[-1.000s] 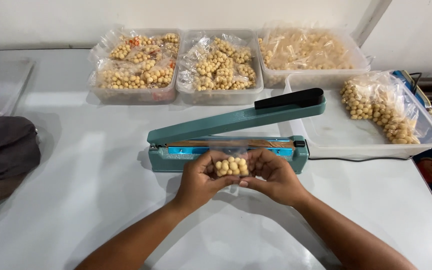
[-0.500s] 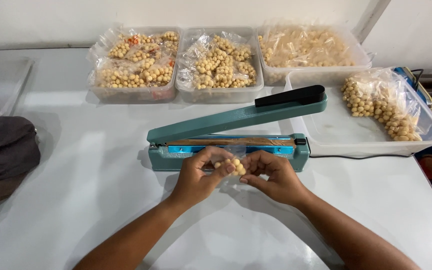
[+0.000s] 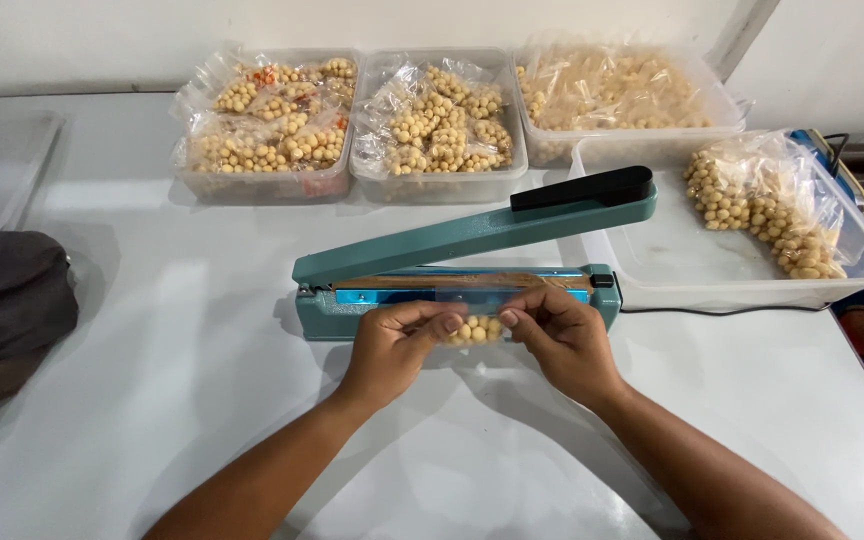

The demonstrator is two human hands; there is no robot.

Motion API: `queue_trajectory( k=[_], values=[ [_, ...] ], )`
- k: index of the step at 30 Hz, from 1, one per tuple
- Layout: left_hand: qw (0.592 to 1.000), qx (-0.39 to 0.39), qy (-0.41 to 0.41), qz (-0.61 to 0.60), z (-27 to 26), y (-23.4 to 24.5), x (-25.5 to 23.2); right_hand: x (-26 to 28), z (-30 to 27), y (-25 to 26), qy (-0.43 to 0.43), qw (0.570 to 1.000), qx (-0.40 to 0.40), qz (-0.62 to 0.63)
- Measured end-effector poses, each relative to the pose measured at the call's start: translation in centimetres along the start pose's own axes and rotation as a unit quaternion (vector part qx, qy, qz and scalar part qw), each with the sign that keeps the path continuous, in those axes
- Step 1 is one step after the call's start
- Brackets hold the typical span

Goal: Sealing small plastic bags filled with snacks using a manual heat sealer

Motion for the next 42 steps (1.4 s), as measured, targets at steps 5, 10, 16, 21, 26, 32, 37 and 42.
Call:
queue_trajectory(
  k=[5, 10, 16, 21, 26, 32, 37, 42],
  values=[
    [1.0, -0.022, -0.005, 0.02, 0.1, 0.1, -0.3, -0.9, -0.7, 0.0, -0.027, 0.999, -0.018, 0.039],
    [0.999, -0.028, -0.005, 0.023, -0.5, -0.1, -0.8, 0.8, -0.6, -1.2, -0.065, 0.989, -0.049, 0.126],
    [0.994, -0.019, 0.09, -0.064, -0.6, -0.4, -0.2, 0.3, -0.8, -1.4, -0.089, 0.98, -0.064, 0.163],
    [0.996, -0.004, 0.059, -0.065, -0.7, -0.4, -0.4, 0.4, -0.6, -1.2, -0.092, 0.985, -0.049, 0.136],
    [0.994, -0.011, 0.074, -0.081, -0.6, -0.3, 0.1, -0.7, -0.9, -0.8, -0.092, 0.985, -0.063, 0.132],
    [0.992, -0.012, 0.082, -0.09, -0.7, -0.2, 0.2, 0.0, -1.1, -1.4, -0.115, 0.979, -0.078, 0.147],
    [0.993, -0.013, 0.068, -0.1, -0.8, -0.2, 0.8, 0.6, -1.0, -1.6, -0.113, 0.978, -0.072, 0.162],
    [0.996, -0.001, 0.045, -0.073, -0.9, -0.2, 0.3, -0.6, -1.1, -1.5, -0.101, 0.982, -0.062, 0.146]
  ],
)
Point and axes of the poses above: each hand's wrist, its own z-axis towards the middle knuckle, its own y-axis out of the back of the hand, x = y × z, the point moved 2 cm from there along z, towards the middle knuckle, and after that the axes turned 7 degrees about y, right-handed, at the moved point
